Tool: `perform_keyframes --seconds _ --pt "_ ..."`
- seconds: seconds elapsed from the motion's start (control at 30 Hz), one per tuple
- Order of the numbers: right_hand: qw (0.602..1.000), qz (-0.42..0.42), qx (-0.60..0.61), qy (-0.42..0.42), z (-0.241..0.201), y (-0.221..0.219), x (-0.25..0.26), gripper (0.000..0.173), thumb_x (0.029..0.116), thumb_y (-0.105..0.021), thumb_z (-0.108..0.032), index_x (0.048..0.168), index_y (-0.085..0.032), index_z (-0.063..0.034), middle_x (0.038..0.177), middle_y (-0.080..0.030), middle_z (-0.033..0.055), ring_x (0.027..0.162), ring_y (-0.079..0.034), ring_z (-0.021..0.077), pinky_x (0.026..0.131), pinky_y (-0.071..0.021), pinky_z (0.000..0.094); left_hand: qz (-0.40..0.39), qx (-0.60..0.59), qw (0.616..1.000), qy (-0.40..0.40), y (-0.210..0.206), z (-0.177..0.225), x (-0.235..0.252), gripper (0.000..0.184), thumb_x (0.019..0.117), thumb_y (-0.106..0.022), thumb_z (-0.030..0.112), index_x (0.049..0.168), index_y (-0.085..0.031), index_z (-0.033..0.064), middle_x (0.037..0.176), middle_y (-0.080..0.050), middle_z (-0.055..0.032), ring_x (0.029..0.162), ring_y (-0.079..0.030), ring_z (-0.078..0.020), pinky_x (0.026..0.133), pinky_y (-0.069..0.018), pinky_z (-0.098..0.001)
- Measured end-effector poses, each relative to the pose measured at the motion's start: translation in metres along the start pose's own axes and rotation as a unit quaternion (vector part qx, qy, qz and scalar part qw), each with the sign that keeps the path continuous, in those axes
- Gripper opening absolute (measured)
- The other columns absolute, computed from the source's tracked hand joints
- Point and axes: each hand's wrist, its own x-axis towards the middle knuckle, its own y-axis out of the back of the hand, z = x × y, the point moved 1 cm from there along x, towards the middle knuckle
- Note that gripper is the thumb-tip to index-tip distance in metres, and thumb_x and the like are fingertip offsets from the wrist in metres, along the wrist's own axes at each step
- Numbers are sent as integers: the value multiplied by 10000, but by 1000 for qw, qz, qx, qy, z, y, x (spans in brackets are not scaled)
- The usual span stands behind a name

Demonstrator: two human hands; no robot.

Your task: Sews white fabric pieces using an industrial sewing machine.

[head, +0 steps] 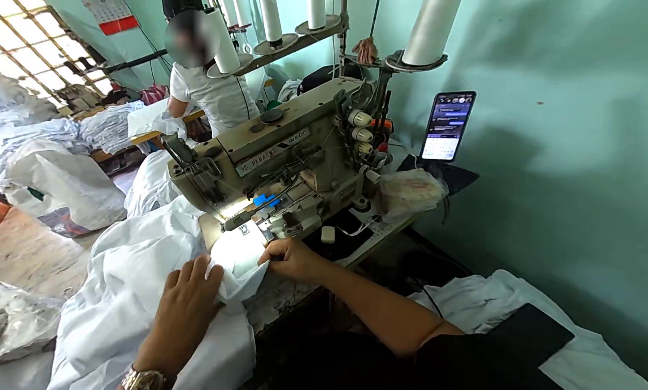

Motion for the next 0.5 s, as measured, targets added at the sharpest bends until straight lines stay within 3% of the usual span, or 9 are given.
perform_keyframes --seconds 0.03,0.07,0.13,0.2,0.27,0.4,0.5 --pt "1000 -5 -5 1 0 1 -2 160 944 -652 -75 1005 -759 27 969 -715 137 935 -657 128 856 -524 276 3 -15 1000 -15 -1 2 0 659 516 -1002 258 1090 -733 79 1298 -628 -252 1159 -627 -467 870 -524 -631" --pt "1000 -9 -8 1 -1 1 -5 160 949 -658 -76 1017 -762 26 985 -721 142 948 -664 136 869 -529 281 5 -31 999 -31 -2 4 2 787 482 -1007 342 1181 -720 119 1377 -595 -230 1241 -585 -461 937 -486 -652" --pt "1000 -12 -6 5 -1 0 -9 160 947 -664 -79 1023 -769 14 998 -728 138 964 -671 137 879 -533 283 -7 -54 997 -49 -8 9 6 861 531 -987 410 1303 -684 178 1448 -563 -193 1350 -508 -465 1044 -399 -714" --pt "1000 -11 6 5 -1 -2 -12 157 941 -666 -75 1021 -772 7 1011 -731 128 977 -672 128 883 -536 278 -11 -65 996 -60 -21 8 9 653 609 -963 269 1209 -728 163 1421 -597 -157 1364 -498 -464 1082 -323 -765" --pt "1000 -4 15 17 1 -2 -16 149 945 -677 -88 1011 -770 8 1016 -730 123 979 -669 122 877 -537 272 0 -61 996 -64 -30 7 10 405 683 -871 61 1064 -745 118 1315 -669 -120 1322 -542 -447 1079 -309 -777" --pt "999 5 29 24 4 -7 -21 146 933 -676 -56 1019 -753 32 1057 -722 139 1009 -669 138 898 -542 279 20 -47 998 -48 -32 4 14 469 739 -744 -73 1161 -700 129 1137 -723 -64 1240 -602 -409 1069 -312 -774" --pt "999 11 35 22 5 -10 -20 136 928 -680 -49 1012 -745 35 1054 -717 136 1001 -663 127 891 -538 267 -1 -48 998 -37 -33 -1 21 551 698 -762 -80 1197 -706 145 1173 -724 -56 1282 -577 -423 1067 -304 -785"
